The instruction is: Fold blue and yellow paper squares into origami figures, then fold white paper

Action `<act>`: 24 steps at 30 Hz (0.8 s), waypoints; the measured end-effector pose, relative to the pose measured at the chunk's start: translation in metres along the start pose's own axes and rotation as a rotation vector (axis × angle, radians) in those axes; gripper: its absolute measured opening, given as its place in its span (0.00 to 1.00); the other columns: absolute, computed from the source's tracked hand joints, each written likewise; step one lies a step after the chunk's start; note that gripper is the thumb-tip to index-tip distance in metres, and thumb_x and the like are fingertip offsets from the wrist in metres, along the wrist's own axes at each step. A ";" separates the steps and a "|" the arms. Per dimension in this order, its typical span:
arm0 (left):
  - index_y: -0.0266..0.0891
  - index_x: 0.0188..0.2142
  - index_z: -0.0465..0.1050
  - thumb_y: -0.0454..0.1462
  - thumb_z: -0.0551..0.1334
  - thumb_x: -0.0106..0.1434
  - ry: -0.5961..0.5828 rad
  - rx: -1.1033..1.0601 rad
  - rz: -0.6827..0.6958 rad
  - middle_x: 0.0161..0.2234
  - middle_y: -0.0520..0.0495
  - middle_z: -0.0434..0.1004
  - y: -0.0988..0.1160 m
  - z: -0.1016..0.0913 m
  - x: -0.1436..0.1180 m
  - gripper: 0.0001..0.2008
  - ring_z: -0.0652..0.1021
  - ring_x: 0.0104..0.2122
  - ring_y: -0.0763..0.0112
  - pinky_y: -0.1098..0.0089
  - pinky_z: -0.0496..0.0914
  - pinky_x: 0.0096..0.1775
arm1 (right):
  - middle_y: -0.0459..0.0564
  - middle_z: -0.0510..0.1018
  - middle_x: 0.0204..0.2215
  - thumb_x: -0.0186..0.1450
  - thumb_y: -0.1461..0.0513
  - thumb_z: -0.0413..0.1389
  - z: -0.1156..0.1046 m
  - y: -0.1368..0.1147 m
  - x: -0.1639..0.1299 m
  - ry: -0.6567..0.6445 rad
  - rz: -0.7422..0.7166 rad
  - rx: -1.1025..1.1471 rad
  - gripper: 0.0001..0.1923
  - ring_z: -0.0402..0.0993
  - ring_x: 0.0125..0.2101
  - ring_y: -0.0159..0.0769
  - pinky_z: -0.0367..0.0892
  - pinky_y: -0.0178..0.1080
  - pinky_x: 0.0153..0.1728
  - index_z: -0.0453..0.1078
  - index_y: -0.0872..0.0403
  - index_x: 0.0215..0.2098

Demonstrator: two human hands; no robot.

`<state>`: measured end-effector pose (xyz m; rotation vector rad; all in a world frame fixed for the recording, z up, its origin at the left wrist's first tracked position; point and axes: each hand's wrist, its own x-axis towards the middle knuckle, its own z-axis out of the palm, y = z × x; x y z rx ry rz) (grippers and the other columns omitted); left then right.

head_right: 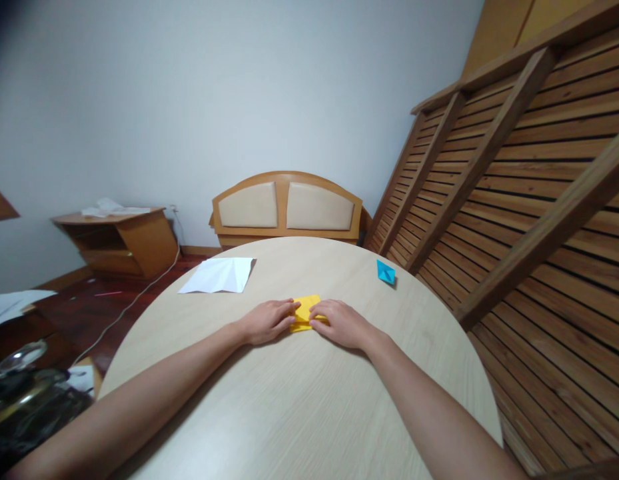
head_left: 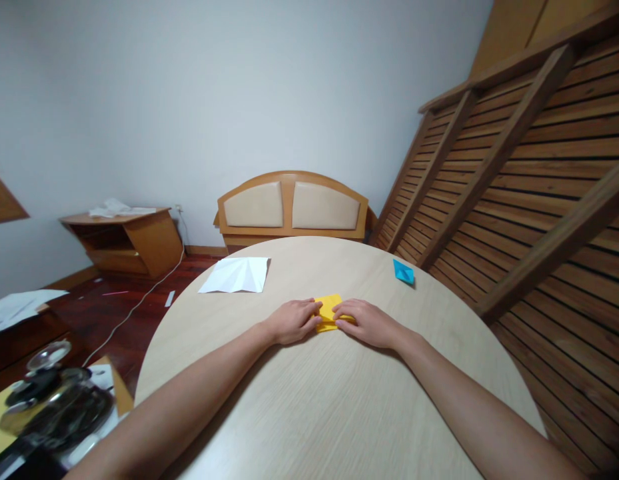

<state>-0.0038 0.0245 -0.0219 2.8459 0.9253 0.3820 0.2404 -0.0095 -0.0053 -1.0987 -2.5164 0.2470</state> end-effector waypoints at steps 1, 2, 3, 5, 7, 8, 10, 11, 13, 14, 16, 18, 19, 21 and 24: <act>0.40 0.57 0.64 0.46 0.44 0.73 0.002 0.002 -0.010 0.53 0.41 0.74 0.000 0.001 0.000 0.21 0.74 0.55 0.57 0.60 0.66 0.55 | 0.51 0.81 0.45 0.70 0.57 0.50 0.000 0.000 0.000 0.003 0.006 0.001 0.14 0.75 0.47 0.42 0.65 0.43 0.51 0.77 0.51 0.43; 0.41 0.57 0.64 0.46 0.44 0.73 0.004 0.004 -0.020 0.53 0.41 0.74 0.000 0.001 0.000 0.21 0.74 0.54 0.57 0.60 0.67 0.55 | 0.52 0.81 0.44 0.70 0.57 0.50 0.000 0.000 0.000 0.006 0.016 -0.001 0.14 0.75 0.46 0.42 0.65 0.42 0.50 0.76 0.51 0.43; 0.41 0.57 0.65 0.46 0.44 0.73 0.006 0.005 -0.030 0.53 0.41 0.74 0.000 0.001 0.000 0.21 0.75 0.53 0.58 0.60 0.67 0.54 | 0.52 0.81 0.44 0.70 0.57 0.50 0.000 0.001 0.000 0.010 0.029 -0.004 0.14 0.75 0.45 0.42 0.66 0.42 0.50 0.76 0.52 0.43; 0.41 0.57 0.65 0.46 0.44 0.73 0.012 0.005 -0.054 0.54 0.42 0.75 0.001 0.001 0.000 0.21 0.76 0.52 0.58 0.61 0.68 0.53 | 0.53 0.81 0.43 0.70 0.57 0.49 0.000 0.002 -0.001 0.018 0.058 -0.010 0.14 0.75 0.43 0.42 0.66 0.42 0.48 0.76 0.53 0.44; 0.41 0.57 0.66 0.46 0.44 0.73 0.018 0.001 -0.085 0.54 0.42 0.75 0.002 0.001 0.000 0.21 0.77 0.50 0.58 0.61 0.70 0.51 | 0.54 0.80 0.43 0.70 0.57 0.49 0.000 0.003 -0.001 0.025 0.081 -0.014 0.15 0.75 0.43 0.42 0.66 0.41 0.48 0.75 0.53 0.44; 0.41 0.57 0.66 0.45 0.45 0.73 0.021 -0.002 -0.099 0.54 0.42 0.75 0.002 0.001 0.000 0.21 0.78 0.49 0.58 0.62 0.70 0.50 | 0.54 0.80 0.43 0.70 0.57 0.49 0.000 0.003 -0.002 0.028 0.088 -0.018 0.15 0.75 0.44 0.42 0.66 0.41 0.48 0.75 0.53 0.45; 0.41 0.56 0.67 0.45 0.46 0.73 0.029 -0.010 -0.123 0.53 0.42 0.76 0.003 0.001 0.001 0.20 0.78 0.47 0.59 0.63 0.71 0.47 | 0.55 0.79 0.44 0.70 0.57 0.49 0.001 0.004 -0.002 0.030 0.092 -0.029 0.14 0.74 0.45 0.42 0.66 0.41 0.49 0.75 0.54 0.44; 0.41 0.55 0.68 0.44 0.47 0.72 0.035 -0.015 -0.132 0.52 0.42 0.77 0.003 0.001 0.001 0.19 0.79 0.47 0.59 0.64 0.71 0.46 | 0.55 0.79 0.45 0.70 0.57 0.49 0.001 0.004 -0.002 0.032 0.091 -0.037 0.14 0.74 0.45 0.42 0.66 0.41 0.49 0.75 0.54 0.43; 0.41 0.52 0.69 0.43 0.49 0.72 0.050 -0.022 -0.154 0.49 0.43 0.78 0.004 0.002 0.002 0.17 0.79 0.44 0.60 0.65 0.71 0.43 | 0.55 0.78 0.45 0.71 0.58 0.49 0.002 0.005 -0.001 0.035 0.094 -0.051 0.14 0.73 0.46 0.42 0.65 0.42 0.49 0.75 0.54 0.41; 0.41 0.51 0.69 0.43 0.50 0.71 0.056 -0.025 -0.168 0.47 0.44 0.79 0.003 0.002 0.002 0.16 0.79 0.43 0.61 0.66 0.71 0.42 | 0.55 0.78 0.45 0.71 0.58 0.49 0.002 0.005 -0.001 0.036 0.097 -0.055 0.13 0.73 0.45 0.42 0.66 0.42 0.49 0.74 0.55 0.40; 0.41 0.50 0.68 0.42 0.53 0.70 0.064 -0.033 -0.199 0.44 0.44 0.80 0.003 0.003 0.003 0.14 0.80 0.40 0.62 0.67 0.71 0.39 | 0.55 0.78 0.44 0.71 0.59 0.49 0.004 0.006 -0.001 0.037 0.102 -0.057 0.12 0.73 0.45 0.41 0.66 0.42 0.48 0.73 0.55 0.39; 0.41 0.50 0.67 0.42 0.55 0.68 0.077 -0.046 -0.217 0.43 0.44 0.80 0.004 0.004 0.002 0.13 0.80 0.39 0.62 0.68 0.71 0.38 | 0.54 0.77 0.42 0.70 0.59 0.51 0.005 0.006 -0.001 0.039 0.108 -0.054 0.10 0.73 0.43 0.41 0.66 0.41 0.46 0.72 0.54 0.40; 0.41 0.51 0.65 0.41 0.56 0.68 0.089 -0.055 -0.215 0.44 0.44 0.80 0.004 0.004 0.002 0.14 0.80 0.39 0.62 0.68 0.71 0.39 | 0.54 0.77 0.41 0.70 0.59 0.51 0.005 0.007 -0.001 0.041 0.113 -0.053 0.09 0.73 0.43 0.41 0.67 0.41 0.46 0.72 0.54 0.40; 0.41 0.53 0.63 0.40 0.57 0.67 0.116 -0.072 -0.191 0.46 0.44 0.79 0.004 0.005 0.002 0.15 0.79 0.41 0.63 0.68 0.71 0.40 | 0.53 0.77 0.40 0.69 0.60 0.52 0.005 0.007 -0.002 0.047 0.122 -0.052 0.08 0.73 0.42 0.41 0.67 0.41 0.45 0.71 0.54 0.40; 0.43 0.53 0.66 0.39 0.56 0.68 0.126 -0.077 -0.140 0.48 0.45 0.78 0.004 0.005 0.001 0.14 0.79 0.42 0.64 0.68 0.71 0.42 | 0.53 0.77 0.43 0.70 0.59 0.52 0.005 0.009 -0.003 0.058 0.103 -0.043 0.09 0.72 0.45 0.42 0.67 0.42 0.47 0.71 0.53 0.44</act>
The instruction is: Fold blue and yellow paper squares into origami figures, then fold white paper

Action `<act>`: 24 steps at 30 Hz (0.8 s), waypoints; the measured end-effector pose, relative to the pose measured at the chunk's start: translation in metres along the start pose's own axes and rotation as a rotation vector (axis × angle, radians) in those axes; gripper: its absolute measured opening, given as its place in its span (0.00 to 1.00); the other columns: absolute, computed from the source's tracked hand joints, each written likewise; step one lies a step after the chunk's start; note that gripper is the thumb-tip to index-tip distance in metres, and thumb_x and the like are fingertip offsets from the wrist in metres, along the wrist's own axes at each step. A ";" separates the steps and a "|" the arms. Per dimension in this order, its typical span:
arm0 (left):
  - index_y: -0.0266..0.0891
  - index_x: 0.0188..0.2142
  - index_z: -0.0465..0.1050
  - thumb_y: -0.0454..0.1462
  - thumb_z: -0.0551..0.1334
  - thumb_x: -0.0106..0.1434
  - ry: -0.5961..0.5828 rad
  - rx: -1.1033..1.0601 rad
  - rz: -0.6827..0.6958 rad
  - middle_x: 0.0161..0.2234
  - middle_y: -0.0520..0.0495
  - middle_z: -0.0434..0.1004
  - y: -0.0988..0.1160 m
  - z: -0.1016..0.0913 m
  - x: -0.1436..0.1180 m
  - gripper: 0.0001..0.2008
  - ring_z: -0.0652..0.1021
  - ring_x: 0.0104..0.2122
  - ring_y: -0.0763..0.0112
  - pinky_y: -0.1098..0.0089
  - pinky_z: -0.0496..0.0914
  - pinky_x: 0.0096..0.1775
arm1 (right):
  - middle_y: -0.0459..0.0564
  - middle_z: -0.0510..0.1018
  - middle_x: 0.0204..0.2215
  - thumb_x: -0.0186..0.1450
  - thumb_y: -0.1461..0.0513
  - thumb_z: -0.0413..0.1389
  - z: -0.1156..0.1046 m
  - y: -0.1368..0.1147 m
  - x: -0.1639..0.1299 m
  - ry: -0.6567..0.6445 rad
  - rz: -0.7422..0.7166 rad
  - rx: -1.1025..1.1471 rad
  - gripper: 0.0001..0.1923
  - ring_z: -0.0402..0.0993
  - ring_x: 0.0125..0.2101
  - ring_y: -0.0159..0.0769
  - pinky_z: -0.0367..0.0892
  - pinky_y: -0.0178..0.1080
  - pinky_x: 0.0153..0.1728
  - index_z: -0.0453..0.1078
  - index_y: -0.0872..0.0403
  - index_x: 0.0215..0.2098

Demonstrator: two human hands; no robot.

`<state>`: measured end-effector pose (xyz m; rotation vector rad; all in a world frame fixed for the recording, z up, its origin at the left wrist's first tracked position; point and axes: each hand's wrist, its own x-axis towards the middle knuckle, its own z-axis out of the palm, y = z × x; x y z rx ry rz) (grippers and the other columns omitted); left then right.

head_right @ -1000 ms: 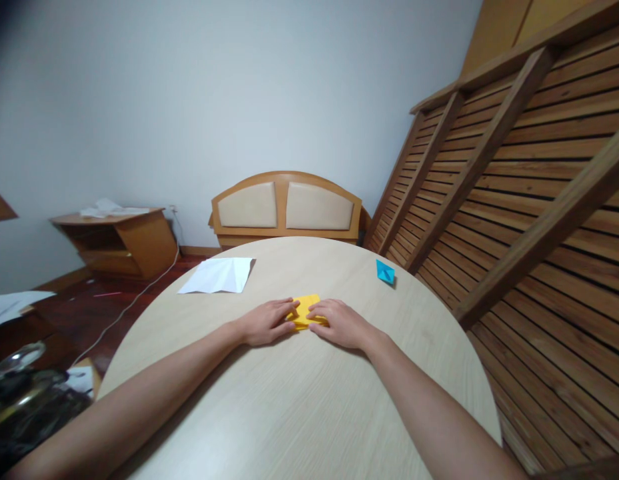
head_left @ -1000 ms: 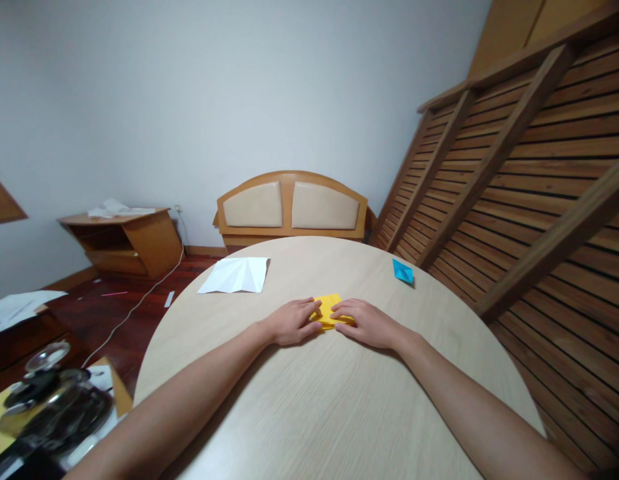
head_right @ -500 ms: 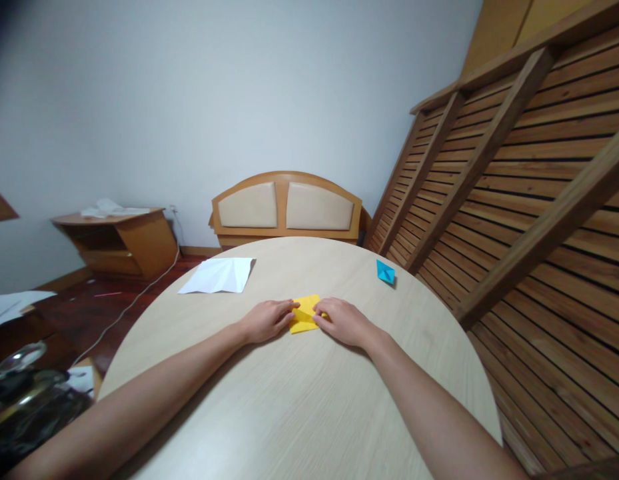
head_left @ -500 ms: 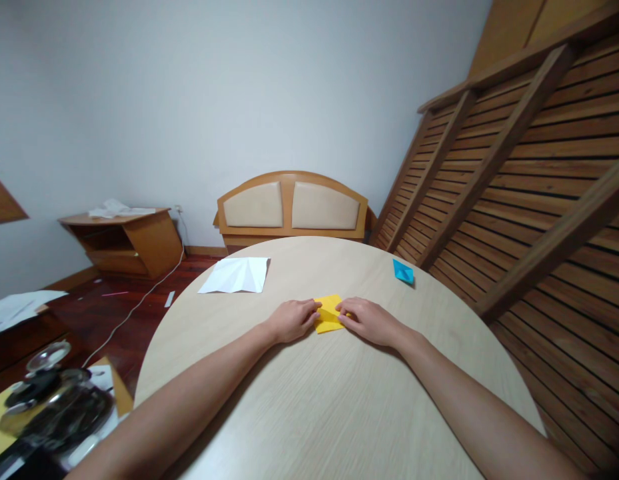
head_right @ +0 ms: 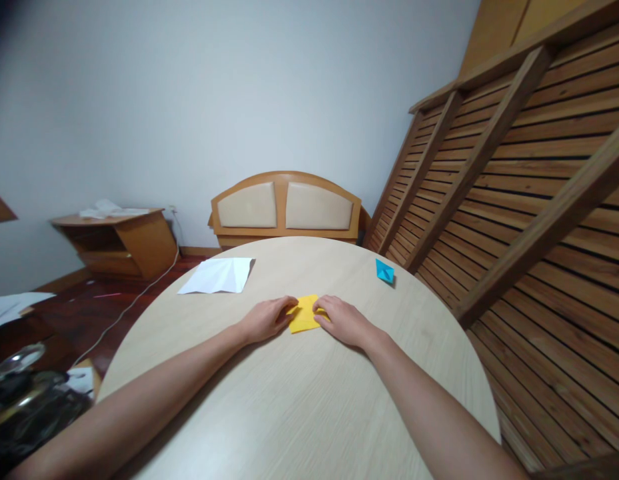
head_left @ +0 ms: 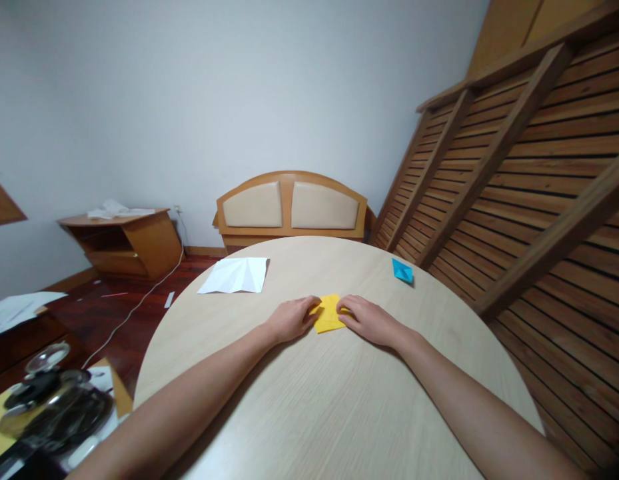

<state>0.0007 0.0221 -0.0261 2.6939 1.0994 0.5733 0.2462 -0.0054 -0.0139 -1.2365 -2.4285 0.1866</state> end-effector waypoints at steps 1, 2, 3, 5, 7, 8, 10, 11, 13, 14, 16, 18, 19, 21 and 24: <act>0.43 0.51 0.68 0.39 0.55 0.69 -0.002 0.000 0.017 0.48 0.46 0.78 -0.001 0.001 0.000 0.12 0.79 0.43 0.65 0.68 0.71 0.43 | 0.54 0.77 0.44 0.70 0.59 0.51 0.000 0.001 0.000 0.002 -0.021 0.004 0.11 0.71 0.46 0.42 0.66 0.43 0.48 0.72 0.52 0.46; 0.43 0.49 0.70 0.39 0.54 0.70 -0.001 -0.001 0.035 0.49 0.46 0.77 -0.002 0.001 0.000 0.12 0.79 0.44 0.65 0.69 0.71 0.45 | 0.54 0.76 0.46 0.71 0.59 0.50 0.001 0.001 0.000 0.000 -0.047 0.005 0.12 0.71 0.48 0.42 0.65 0.44 0.50 0.72 0.52 0.48; 0.43 0.48 0.73 0.39 0.54 0.70 0.005 -0.003 0.051 0.49 0.46 0.77 -0.003 0.002 0.001 0.11 0.78 0.45 0.66 0.69 0.71 0.47 | 0.54 0.76 0.47 0.72 0.59 0.49 0.002 0.002 0.001 -0.006 -0.076 0.005 0.14 0.70 0.49 0.42 0.64 0.44 0.52 0.72 0.51 0.50; 0.43 0.46 0.76 0.39 0.54 0.70 0.037 0.000 0.068 0.52 0.45 0.76 -0.006 0.005 0.001 0.12 0.76 0.49 0.65 0.67 0.70 0.50 | 0.53 0.75 0.50 0.73 0.58 0.47 0.004 0.001 0.002 -0.035 -0.122 -0.003 0.17 0.68 0.52 0.43 0.62 0.46 0.55 0.73 0.49 0.53; 0.43 0.45 0.78 0.40 0.55 0.70 0.072 0.021 0.072 0.52 0.45 0.75 -0.009 0.007 0.002 0.13 0.75 0.51 0.63 0.65 0.70 0.52 | 0.53 0.73 0.54 0.73 0.55 0.46 0.006 -0.001 0.002 -0.073 -0.132 -0.008 0.19 0.66 0.56 0.44 0.60 0.48 0.58 0.72 0.47 0.55; 0.43 0.45 0.79 0.40 0.56 0.70 0.085 0.035 0.075 0.52 0.45 0.76 -0.010 0.007 0.002 0.13 0.74 0.52 0.62 0.64 0.70 0.53 | 0.54 0.72 0.56 0.73 0.54 0.46 0.007 -0.003 0.002 -0.091 -0.126 -0.009 0.20 0.64 0.57 0.45 0.58 0.49 0.59 0.72 0.47 0.56; 0.43 0.46 0.79 0.40 0.55 0.70 0.096 0.066 0.082 0.52 0.44 0.76 -0.011 0.007 0.002 0.14 0.74 0.52 0.61 0.63 0.70 0.53 | 0.54 0.70 0.59 0.72 0.51 0.46 0.008 -0.005 0.002 -0.124 -0.108 -0.010 0.21 0.62 0.59 0.47 0.56 0.51 0.61 0.70 0.46 0.58; 0.43 0.47 0.79 0.41 0.55 0.71 0.095 0.083 0.082 0.51 0.44 0.77 -0.011 0.007 0.002 0.15 0.74 0.52 0.60 0.62 0.70 0.53 | 0.55 0.70 0.59 0.72 0.50 0.47 0.008 -0.006 0.001 -0.137 -0.100 -0.010 0.23 0.61 0.60 0.48 0.55 0.51 0.61 0.70 0.46 0.59; 0.42 0.50 0.78 0.42 0.54 0.71 0.089 0.121 0.071 0.52 0.42 0.76 -0.011 0.006 0.002 0.16 0.73 0.52 0.59 0.61 0.69 0.54 | 0.55 0.69 0.60 0.71 0.47 0.48 0.007 -0.007 0.001 -0.157 -0.086 -0.011 0.25 0.60 0.61 0.49 0.54 0.52 0.62 0.68 0.46 0.61; 0.42 0.51 0.78 0.42 0.54 0.71 0.084 0.138 0.063 0.53 0.42 0.76 -0.011 0.005 0.002 0.17 0.73 0.53 0.58 0.60 0.68 0.55 | 0.56 0.68 0.61 0.70 0.47 0.48 0.007 -0.007 0.001 -0.164 -0.081 -0.013 0.26 0.60 0.61 0.50 0.53 0.52 0.62 0.67 0.46 0.61; 0.42 0.53 0.76 0.41 0.53 0.71 0.069 0.163 0.057 0.54 0.41 0.74 -0.011 0.005 0.002 0.18 0.72 0.55 0.58 0.58 0.66 0.57 | 0.56 0.67 0.62 0.70 0.45 0.48 0.006 -0.007 0.000 -0.176 -0.073 -0.014 0.27 0.59 0.62 0.50 0.52 0.53 0.62 0.67 0.46 0.62; 0.41 0.55 0.75 0.41 0.52 0.72 0.058 0.173 0.060 0.56 0.40 0.73 -0.012 0.005 0.002 0.19 0.71 0.55 0.58 0.58 0.65 0.58 | 0.56 0.66 0.62 0.69 0.44 0.49 0.005 -0.007 0.000 -0.183 -0.071 -0.012 0.28 0.59 0.62 0.51 0.51 0.53 0.62 0.66 0.46 0.62; 0.41 0.55 0.74 0.41 0.51 0.72 0.052 0.174 0.062 0.56 0.39 0.72 -0.012 0.005 0.002 0.19 0.71 0.56 0.58 0.57 0.65 0.58 | 0.56 0.66 0.62 0.69 0.44 0.49 0.004 -0.007 -0.001 -0.185 -0.071 -0.012 0.29 0.58 0.62 0.51 0.51 0.53 0.63 0.66 0.47 0.62; 0.41 0.56 0.73 0.42 0.50 0.72 0.044 0.174 0.065 0.57 0.39 0.71 -0.012 0.007 0.001 0.20 0.70 0.56 0.58 0.57 0.64 0.59 | 0.57 0.66 0.62 0.68 0.43 0.49 0.003 -0.009 -0.001 -0.189 -0.069 -0.020 0.30 0.57 0.63 0.52 0.50 0.53 0.63 0.66 0.47 0.63; 0.42 0.58 0.70 0.43 0.48 0.73 0.033 0.183 0.059 0.59 0.39 0.69 -0.012 0.008 0.000 0.21 0.69 0.58 0.57 0.55 0.63 0.59 | 0.57 0.65 0.62 0.68 0.42 0.48 0.002 -0.013 -0.002 -0.197 -0.049 -0.043 0.32 0.56 0.63 0.51 0.50 0.53 0.63 0.64 0.46 0.64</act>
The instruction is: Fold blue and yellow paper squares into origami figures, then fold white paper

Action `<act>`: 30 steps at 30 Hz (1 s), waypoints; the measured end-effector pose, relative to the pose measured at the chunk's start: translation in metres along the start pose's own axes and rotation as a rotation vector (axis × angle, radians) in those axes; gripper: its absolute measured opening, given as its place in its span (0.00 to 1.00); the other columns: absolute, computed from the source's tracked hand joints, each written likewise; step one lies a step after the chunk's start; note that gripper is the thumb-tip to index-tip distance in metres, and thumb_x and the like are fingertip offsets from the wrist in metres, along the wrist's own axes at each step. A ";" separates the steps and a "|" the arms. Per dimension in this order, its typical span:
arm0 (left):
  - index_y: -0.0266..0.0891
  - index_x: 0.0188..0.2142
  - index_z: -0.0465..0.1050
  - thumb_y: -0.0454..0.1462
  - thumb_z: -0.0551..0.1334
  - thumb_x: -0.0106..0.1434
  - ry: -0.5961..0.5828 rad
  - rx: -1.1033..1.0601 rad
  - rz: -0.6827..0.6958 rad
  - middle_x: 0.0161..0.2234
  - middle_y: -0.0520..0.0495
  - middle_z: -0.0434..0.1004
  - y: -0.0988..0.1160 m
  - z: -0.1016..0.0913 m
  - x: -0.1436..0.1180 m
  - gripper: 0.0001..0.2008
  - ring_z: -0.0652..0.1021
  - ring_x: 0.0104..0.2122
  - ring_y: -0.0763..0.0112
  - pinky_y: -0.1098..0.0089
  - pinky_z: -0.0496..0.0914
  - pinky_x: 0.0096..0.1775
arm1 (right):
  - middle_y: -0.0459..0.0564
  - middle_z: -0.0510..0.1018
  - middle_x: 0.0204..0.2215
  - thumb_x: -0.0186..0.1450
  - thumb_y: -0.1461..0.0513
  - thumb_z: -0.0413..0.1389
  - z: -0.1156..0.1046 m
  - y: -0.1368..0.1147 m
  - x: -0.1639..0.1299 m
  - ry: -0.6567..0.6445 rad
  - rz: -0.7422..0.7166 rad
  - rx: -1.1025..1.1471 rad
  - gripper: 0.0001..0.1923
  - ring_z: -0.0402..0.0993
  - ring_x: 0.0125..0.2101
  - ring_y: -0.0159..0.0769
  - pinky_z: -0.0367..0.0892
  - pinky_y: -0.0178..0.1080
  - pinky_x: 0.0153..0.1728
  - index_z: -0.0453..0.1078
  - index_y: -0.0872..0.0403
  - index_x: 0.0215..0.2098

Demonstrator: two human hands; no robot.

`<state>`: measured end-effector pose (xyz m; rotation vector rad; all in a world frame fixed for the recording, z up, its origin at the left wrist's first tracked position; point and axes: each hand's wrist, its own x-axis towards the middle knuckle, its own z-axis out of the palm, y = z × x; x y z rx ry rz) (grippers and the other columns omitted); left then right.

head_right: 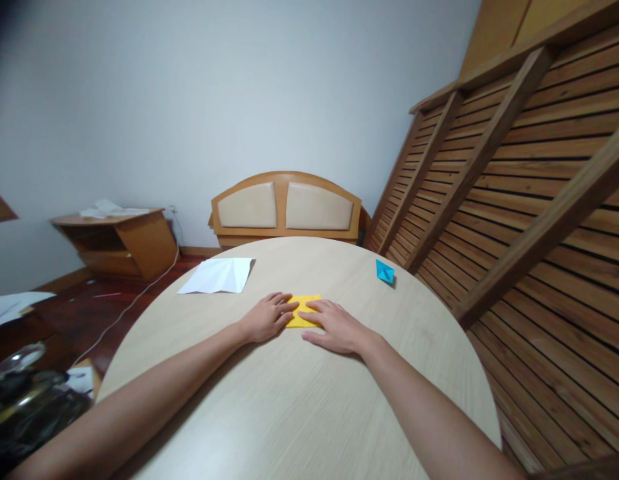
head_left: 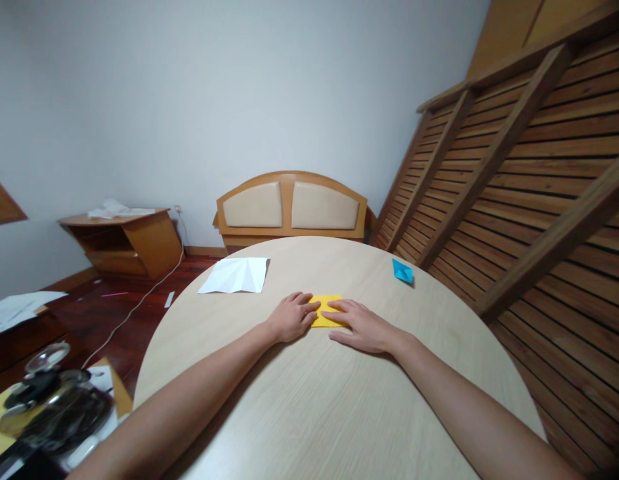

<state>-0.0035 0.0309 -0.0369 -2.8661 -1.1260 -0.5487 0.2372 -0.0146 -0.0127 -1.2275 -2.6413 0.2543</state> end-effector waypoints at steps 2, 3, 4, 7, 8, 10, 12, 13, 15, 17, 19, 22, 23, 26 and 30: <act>0.42 0.59 0.69 0.43 0.47 0.73 -0.007 0.009 -0.001 0.60 0.39 0.68 0.001 -0.001 0.000 0.21 0.68 0.59 0.57 0.54 0.62 0.60 | 0.57 0.65 0.63 0.68 0.41 0.48 0.000 -0.003 0.000 -0.008 0.015 -0.004 0.32 0.56 0.63 0.52 0.49 0.54 0.63 0.64 0.46 0.64; 0.41 0.59 0.69 0.42 0.47 0.73 -0.011 0.013 0.002 0.60 0.39 0.68 0.001 -0.001 0.000 0.21 0.68 0.59 0.57 0.54 0.62 0.60 | 0.57 0.64 0.63 0.68 0.41 0.48 -0.001 -0.004 0.000 -0.013 0.019 -0.004 0.32 0.55 0.63 0.52 0.49 0.54 0.63 0.63 0.45 0.64; 0.41 0.58 0.70 0.42 0.47 0.73 -0.011 0.018 0.006 0.59 0.39 0.68 0.002 -0.002 0.000 0.21 0.68 0.59 0.57 0.54 0.62 0.60 | 0.56 0.64 0.63 0.68 0.41 0.48 -0.001 -0.005 0.000 -0.017 0.022 -0.003 0.32 0.55 0.63 0.52 0.49 0.54 0.63 0.62 0.45 0.65; 0.42 0.55 0.74 0.42 0.47 0.73 0.002 0.023 0.019 0.56 0.40 0.71 0.005 -0.006 0.001 0.21 0.70 0.56 0.58 0.56 0.65 0.58 | 0.56 0.62 0.64 0.68 0.41 0.47 -0.001 -0.006 0.000 -0.031 0.036 -0.006 0.33 0.54 0.64 0.52 0.48 0.54 0.63 0.59 0.44 0.66; 0.42 0.54 0.74 0.42 0.47 0.73 0.008 0.024 0.021 0.55 0.41 0.72 0.006 -0.007 0.001 0.20 0.70 0.55 0.58 0.57 0.65 0.57 | 0.56 0.62 0.64 0.68 0.41 0.47 -0.001 -0.007 0.000 -0.035 0.043 -0.007 0.34 0.53 0.64 0.52 0.48 0.54 0.63 0.58 0.44 0.67; 0.42 0.54 0.74 0.42 0.48 0.73 0.011 0.029 0.026 0.55 0.41 0.72 0.006 -0.008 0.001 0.20 0.70 0.55 0.59 0.57 0.66 0.57 | 0.56 0.61 0.65 0.68 0.41 0.47 -0.001 -0.007 0.000 -0.040 0.050 -0.008 0.34 0.53 0.64 0.52 0.48 0.54 0.63 0.58 0.44 0.67; 0.43 0.55 0.72 0.43 0.49 0.72 0.003 0.035 0.025 0.56 0.41 0.71 0.006 -0.007 0.001 0.19 0.70 0.55 0.58 0.56 0.65 0.57 | 0.56 0.61 0.65 0.68 0.41 0.47 -0.001 -0.007 -0.001 -0.036 0.048 -0.008 0.34 0.53 0.64 0.52 0.48 0.54 0.63 0.58 0.44 0.67; 0.43 0.56 0.71 0.43 0.49 0.72 0.000 0.037 0.023 0.56 0.40 0.70 0.006 -0.007 0.001 0.20 0.70 0.56 0.58 0.56 0.65 0.57 | 0.56 0.61 0.65 0.68 0.41 0.47 -0.001 -0.007 -0.001 -0.031 0.046 -0.009 0.34 0.53 0.64 0.52 0.48 0.54 0.63 0.58 0.45 0.67; 0.43 0.57 0.71 0.43 0.50 0.72 -0.002 0.038 0.022 0.57 0.40 0.70 0.006 -0.007 0.001 0.19 0.69 0.56 0.58 0.56 0.65 0.57 | 0.56 0.61 0.65 0.68 0.41 0.48 -0.001 -0.007 -0.001 -0.023 0.043 -0.008 0.34 0.54 0.64 0.52 0.48 0.54 0.63 0.58 0.45 0.67; 0.42 0.55 0.72 0.43 0.49 0.72 0.007 0.043 0.028 0.56 0.40 0.71 0.007 -0.008 0.001 0.19 0.70 0.55 0.58 0.56 0.66 0.56 | 0.56 0.62 0.64 0.68 0.41 0.48 -0.001 -0.007 -0.001 -0.019 0.042 0.002 0.34 0.54 0.64 0.52 0.48 0.54 0.63 0.58 0.44 0.67; 0.42 0.52 0.75 0.42 0.50 0.72 0.018 0.048 0.036 0.54 0.41 0.73 0.008 -0.011 0.002 0.18 0.71 0.53 0.58 0.57 0.67 0.55 | 0.55 0.62 0.65 0.67 0.41 0.48 0.000 -0.006 -0.001 -0.019 0.045 0.017 0.34 0.53 0.64 0.52 0.48 0.54 0.63 0.59 0.44 0.67; 0.41 0.47 0.78 0.42 0.50 0.72 0.022 0.057 0.047 0.49 0.41 0.76 0.011 -0.015 0.003 0.18 0.74 0.49 0.58 0.58 0.69 0.52 | 0.56 0.61 0.65 0.67 0.40 0.48 0.000 -0.005 0.000 -0.023 0.057 0.026 0.35 0.53 0.64 0.53 0.48 0.55 0.63 0.60 0.45 0.66; 0.41 0.46 0.78 0.42 0.51 0.72 0.017 0.061 0.052 0.48 0.41 0.77 0.011 -0.016 0.003 0.18 0.74 0.48 0.59 0.59 0.70 0.51 | 0.56 0.61 0.65 0.67 0.40 0.48 0.001 -0.004 0.000 -0.023 0.062 0.023 0.35 0.53 0.64 0.53 0.47 0.55 0.63 0.60 0.45 0.66; 0.40 0.40 0.80 0.41 0.50 0.72 -0.012 0.072 0.073 0.43 0.42 0.79 0.012 -0.021 0.003 0.19 0.77 0.42 0.61 0.63 0.71 0.47 | 0.56 0.61 0.65 0.66 0.39 0.48 0.001 -0.003 -0.001 -0.027 0.073 0.022 0.35 0.52 0.65 0.53 0.47 0.55 0.64 0.60 0.46 0.66; 0.39 0.36 0.80 0.40 0.49 0.71 -0.046 0.071 0.119 0.41 0.43 0.80 0.010 -0.027 0.002 0.20 0.78 0.39 0.63 0.66 0.72 0.42 | 0.56 0.61 0.65 0.67 0.39 0.47 0.000 -0.004 -0.001 -0.026 0.071 0.015 0.36 0.53 0.65 0.52 0.48 0.54 0.64 0.61 0.46 0.66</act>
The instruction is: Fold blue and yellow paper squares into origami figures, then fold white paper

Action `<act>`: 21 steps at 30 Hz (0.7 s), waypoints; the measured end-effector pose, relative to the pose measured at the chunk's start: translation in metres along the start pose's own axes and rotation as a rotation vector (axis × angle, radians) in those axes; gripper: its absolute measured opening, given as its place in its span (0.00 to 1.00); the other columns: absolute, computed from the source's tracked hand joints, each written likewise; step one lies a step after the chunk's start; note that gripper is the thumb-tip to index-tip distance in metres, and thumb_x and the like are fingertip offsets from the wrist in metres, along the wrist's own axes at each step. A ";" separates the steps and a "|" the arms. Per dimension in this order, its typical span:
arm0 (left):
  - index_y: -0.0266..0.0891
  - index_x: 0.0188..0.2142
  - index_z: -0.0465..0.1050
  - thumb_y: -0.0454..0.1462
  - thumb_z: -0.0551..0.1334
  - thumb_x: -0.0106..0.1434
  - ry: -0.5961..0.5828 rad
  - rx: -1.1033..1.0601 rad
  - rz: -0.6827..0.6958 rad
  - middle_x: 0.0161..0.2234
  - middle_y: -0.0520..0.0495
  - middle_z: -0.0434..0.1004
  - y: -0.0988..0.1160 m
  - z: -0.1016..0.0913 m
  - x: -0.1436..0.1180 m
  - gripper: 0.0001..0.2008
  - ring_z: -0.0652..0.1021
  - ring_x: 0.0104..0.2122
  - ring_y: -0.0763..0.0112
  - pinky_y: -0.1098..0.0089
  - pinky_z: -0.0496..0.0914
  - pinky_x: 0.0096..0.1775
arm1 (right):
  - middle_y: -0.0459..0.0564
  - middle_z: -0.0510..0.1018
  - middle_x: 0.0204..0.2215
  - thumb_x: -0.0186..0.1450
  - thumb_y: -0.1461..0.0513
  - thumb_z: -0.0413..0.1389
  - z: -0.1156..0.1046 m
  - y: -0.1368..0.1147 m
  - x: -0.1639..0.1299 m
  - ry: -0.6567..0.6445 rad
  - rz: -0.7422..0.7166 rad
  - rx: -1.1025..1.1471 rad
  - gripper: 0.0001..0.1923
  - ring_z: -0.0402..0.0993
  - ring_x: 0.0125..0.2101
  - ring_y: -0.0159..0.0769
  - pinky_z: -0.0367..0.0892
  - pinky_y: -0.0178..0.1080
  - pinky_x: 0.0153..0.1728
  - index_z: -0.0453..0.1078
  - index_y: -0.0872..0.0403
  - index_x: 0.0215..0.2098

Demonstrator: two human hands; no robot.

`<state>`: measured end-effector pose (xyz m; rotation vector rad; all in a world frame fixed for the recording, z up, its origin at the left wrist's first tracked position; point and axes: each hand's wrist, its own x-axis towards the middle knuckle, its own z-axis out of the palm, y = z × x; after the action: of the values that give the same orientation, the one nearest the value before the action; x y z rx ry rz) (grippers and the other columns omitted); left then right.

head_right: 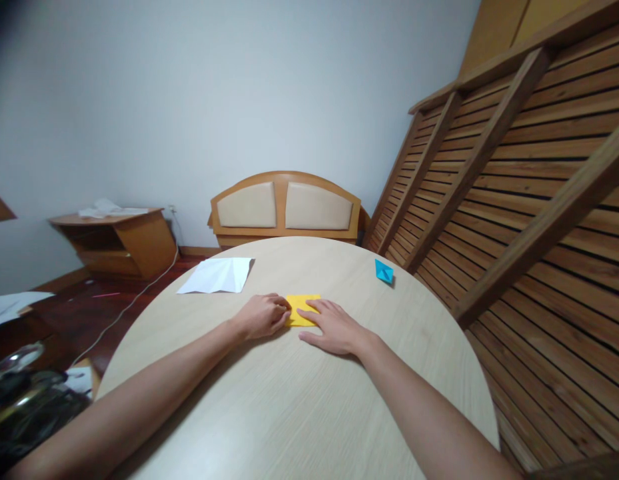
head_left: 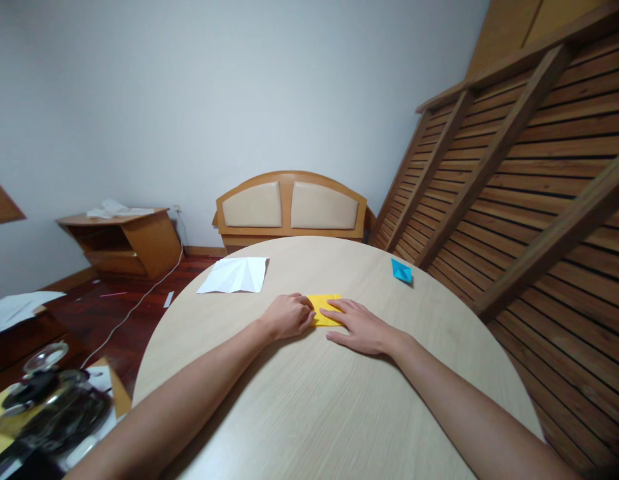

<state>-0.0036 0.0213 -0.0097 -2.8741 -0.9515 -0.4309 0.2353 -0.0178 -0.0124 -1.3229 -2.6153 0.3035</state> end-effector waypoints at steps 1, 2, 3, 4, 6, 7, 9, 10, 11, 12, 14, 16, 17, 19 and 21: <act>0.39 0.36 0.80 0.40 0.49 0.71 -0.005 -0.001 0.007 0.41 0.43 0.80 0.000 -0.001 0.000 0.20 0.78 0.39 0.63 0.66 0.72 0.41 | 0.56 0.61 0.65 0.67 0.39 0.47 0.000 0.000 0.000 0.001 0.000 -0.005 0.36 0.53 0.65 0.52 0.48 0.54 0.64 0.61 0.47 0.66; 0.39 0.36 0.80 0.40 0.49 0.71 -0.009 0.001 0.012 0.41 0.43 0.80 0.000 -0.002 -0.001 0.20 0.78 0.39 0.64 0.66 0.73 0.41 | 0.57 0.61 0.65 0.67 0.39 0.46 0.000 0.000 0.000 0.002 -0.001 -0.008 0.36 0.53 0.65 0.52 0.48 0.54 0.64 0.61 0.47 0.66; 0.39 0.36 0.80 0.40 0.49 0.71 -0.015 0.003 0.014 0.41 0.43 0.81 0.000 -0.003 -0.001 0.20 0.79 0.39 0.64 0.66 0.73 0.41 | 0.57 0.61 0.65 0.67 0.39 0.46 0.000 0.000 0.000 0.004 -0.001 -0.008 0.36 0.52 0.65 0.53 0.48 0.54 0.64 0.61 0.47 0.66; 0.39 0.36 0.80 0.39 0.49 0.71 -0.020 0.005 0.015 0.41 0.43 0.81 0.000 -0.003 -0.001 0.20 0.79 0.40 0.64 0.66 0.73 0.41 | 0.57 0.61 0.65 0.67 0.39 0.47 0.000 0.000 0.000 0.007 -0.004 -0.006 0.35 0.52 0.65 0.53 0.48 0.55 0.64 0.61 0.47 0.66; 0.39 0.37 0.80 0.39 0.49 0.71 -0.025 0.001 0.021 0.42 0.43 0.81 0.000 -0.004 -0.001 0.20 0.79 0.40 0.63 0.66 0.73 0.41 | 0.56 0.61 0.66 0.68 0.40 0.47 0.000 -0.001 0.000 0.015 -0.021 -0.004 0.34 0.51 0.65 0.53 0.47 0.55 0.64 0.61 0.46 0.65; 0.39 0.38 0.79 0.40 0.49 0.71 -0.022 -0.003 0.025 0.43 0.43 0.80 0.000 -0.004 -0.001 0.19 0.79 0.41 0.63 0.65 0.73 0.42 | 0.55 0.61 0.66 0.68 0.41 0.47 0.000 -0.001 0.000 0.018 -0.034 -0.007 0.33 0.50 0.65 0.53 0.46 0.55 0.64 0.62 0.46 0.65; 0.39 0.41 0.79 0.40 0.49 0.71 -0.016 -0.009 0.037 0.46 0.44 0.80 0.000 -0.004 -0.001 0.19 0.78 0.43 0.62 0.64 0.73 0.44 | 0.54 0.61 0.66 0.69 0.42 0.46 0.000 -0.002 0.001 0.019 -0.060 -0.019 0.31 0.50 0.66 0.52 0.45 0.56 0.64 0.62 0.45 0.65; 0.40 0.42 0.79 0.40 0.49 0.71 -0.015 -0.010 0.043 0.47 0.44 0.79 0.000 -0.004 -0.001 0.19 0.78 0.44 0.62 0.63 0.73 0.46 | 0.54 0.61 0.66 0.69 0.43 0.47 0.000 -0.003 0.001 0.020 -0.067 -0.025 0.31 0.50 0.65 0.52 0.44 0.56 0.64 0.62 0.45 0.65; 0.40 0.43 0.78 0.40 0.48 0.71 -0.014 -0.012 0.047 0.48 0.44 0.79 0.000 -0.003 -0.001 0.19 0.77 0.45 0.61 0.62 0.72 0.47 | 0.55 0.61 0.65 0.69 0.43 0.47 0.000 -0.004 0.001 0.023 -0.069 -0.030 0.30 0.51 0.65 0.52 0.42 0.58 0.64 0.62 0.45 0.65; 0.41 0.44 0.78 0.41 0.48 0.72 -0.012 -0.015 0.047 0.49 0.44 0.78 0.000 -0.003 -0.001 0.19 0.77 0.46 0.61 0.62 0.72 0.48 | 0.55 0.62 0.65 0.69 0.43 0.47 0.000 -0.004 0.001 0.025 -0.068 -0.033 0.30 0.52 0.65 0.52 0.40 0.59 0.64 0.62 0.44 0.65; 0.41 0.45 0.77 0.41 0.48 0.72 -0.007 -0.026 0.050 0.50 0.43 0.78 0.000 -0.001 -0.001 0.19 0.77 0.47 0.61 0.61 0.71 0.50 | 0.56 0.64 0.64 0.69 0.43 0.48 0.000 -0.004 0.002 0.027 -0.060 -0.035 0.30 0.54 0.64 0.53 0.37 0.62 0.64 0.62 0.44 0.64; 0.41 0.46 0.77 0.41 0.49 0.72 0.009 -0.035 0.067 0.51 0.43 0.77 0.002 0.000 -0.001 0.18 0.76 0.48 0.61 0.61 0.70 0.51 | 0.56 0.64 0.64 0.69 0.43 0.47 0.001 -0.004 0.002 0.025 -0.056 -0.033 0.30 0.55 0.63 0.52 0.37 0.62 0.63 0.61 0.43 0.65; 0.40 0.46 0.76 0.41 0.48 0.72 0.020 -0.037 0.078 0.51 0.43 0.77 0.004 0.000 -0.001 0.18 0.76 0.49 0.61 0.61 0.70 0.52 | 0.56 0.64 0.64 0.69 0.43 0.47 0.001 -0.004 0.002 0.023 -0.054 -0.033 0.30 0.55 0.63 0.52 0.38 0.62 0.63 0.61 0.43 0.65; 0.40 0.44 0.77 0.40 0.48 0.72 0.037 -0.037 0.097 0.50 0.43 0.77 0.006 0.000 0.000 0.18 0.75 0.49 0.62 0.62 0.70 0.52 | 0.57 0.63 0.64 0.69 0.43 0.47 0.001 -0.004 0.002 0.021 -0.053 -0.038 0.31 0.55 0.64 0.52 0.39 0.61 0.63 0.61 0.44 0.65; 0.39 0.42 0.77 0.39 0.48 0.72 0.034 -0.029 0.102 0.48 0.43 0.78 0.008 0.000 0.000 0.18 0.76 0.47 0.62 0.63 0.70 0.51 | 0.57 0.64 0.64 0.69 0.42 0.47 0.001 -0.003 0.002 0.025 -0.056 -0.049 0.31 0.55 0.63 0.52 0.41 0.60 0.63 0.61 0.44 0.65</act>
<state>0.0013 0.0155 -0.0099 -2.9156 -0.7950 -0.4862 0.2312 -0.0181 -0.0121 -1.2574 -2.6502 0.2141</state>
